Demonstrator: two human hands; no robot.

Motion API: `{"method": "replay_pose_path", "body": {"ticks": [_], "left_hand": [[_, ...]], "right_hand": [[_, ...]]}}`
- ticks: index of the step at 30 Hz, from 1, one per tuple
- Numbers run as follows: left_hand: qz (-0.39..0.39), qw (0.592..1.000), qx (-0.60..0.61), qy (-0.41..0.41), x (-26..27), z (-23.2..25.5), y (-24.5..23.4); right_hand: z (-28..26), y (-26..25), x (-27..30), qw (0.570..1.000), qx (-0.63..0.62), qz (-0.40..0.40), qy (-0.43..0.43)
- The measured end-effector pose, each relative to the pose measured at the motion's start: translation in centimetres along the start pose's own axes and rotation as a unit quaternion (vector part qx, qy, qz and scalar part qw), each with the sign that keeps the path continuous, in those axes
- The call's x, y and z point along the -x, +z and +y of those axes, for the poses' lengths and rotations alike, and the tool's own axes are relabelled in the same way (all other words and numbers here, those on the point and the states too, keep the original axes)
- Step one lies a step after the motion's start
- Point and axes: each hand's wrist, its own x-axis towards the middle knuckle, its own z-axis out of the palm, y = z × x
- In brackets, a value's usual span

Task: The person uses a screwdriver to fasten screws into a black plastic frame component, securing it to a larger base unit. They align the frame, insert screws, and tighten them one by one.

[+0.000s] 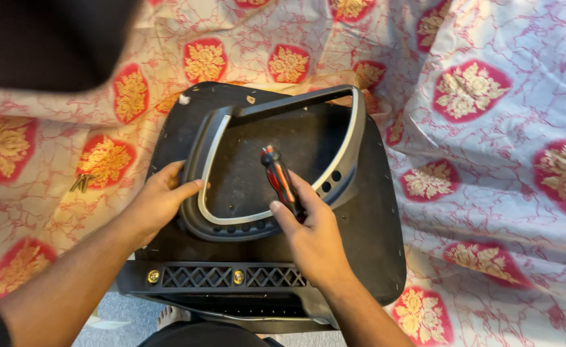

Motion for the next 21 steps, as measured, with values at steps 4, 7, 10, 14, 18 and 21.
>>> {"method": "replay_pose_path", "body": {"ticks": [4,7,10,14,18,21], "left_hand": [[-0.008,0.999,-0.021,0.024,0.2,-0.5,0.1],[0.003,0.999,-0.01,0.051,0.3,-0.9,0.3],[0.012,0.999,-0.028,0.041,0.4,-0.9,0.2],[0.001,0.999,-0.026,0.024,0.5,-0.5,0.3],[-0.001,0.999,-0.031,0.017,0.5,-0.5,-0.2],[-0.009,1.0,-0.007,0.008,0.1,-0.5,-0.3]], "right_hand": [[-1.4,3.0,-3.1,0.992,0.11,-0.029,-0.048],[-2.2,4.2,-4.6,0.964,0.255,-0.064,-0.022],[-2.0,4.8,-4.8,0.97,0.243,-0.029,-0.011],[-1.4,4.1,-3.9,0.975,0.219,-0.026,-0.037],[-2.6,3.4,-2.6,0.961,0.266,-0.071,-0.002],[-4.0,1.9,-0.6,0.971,0.225,-0.072,0.036]]}}
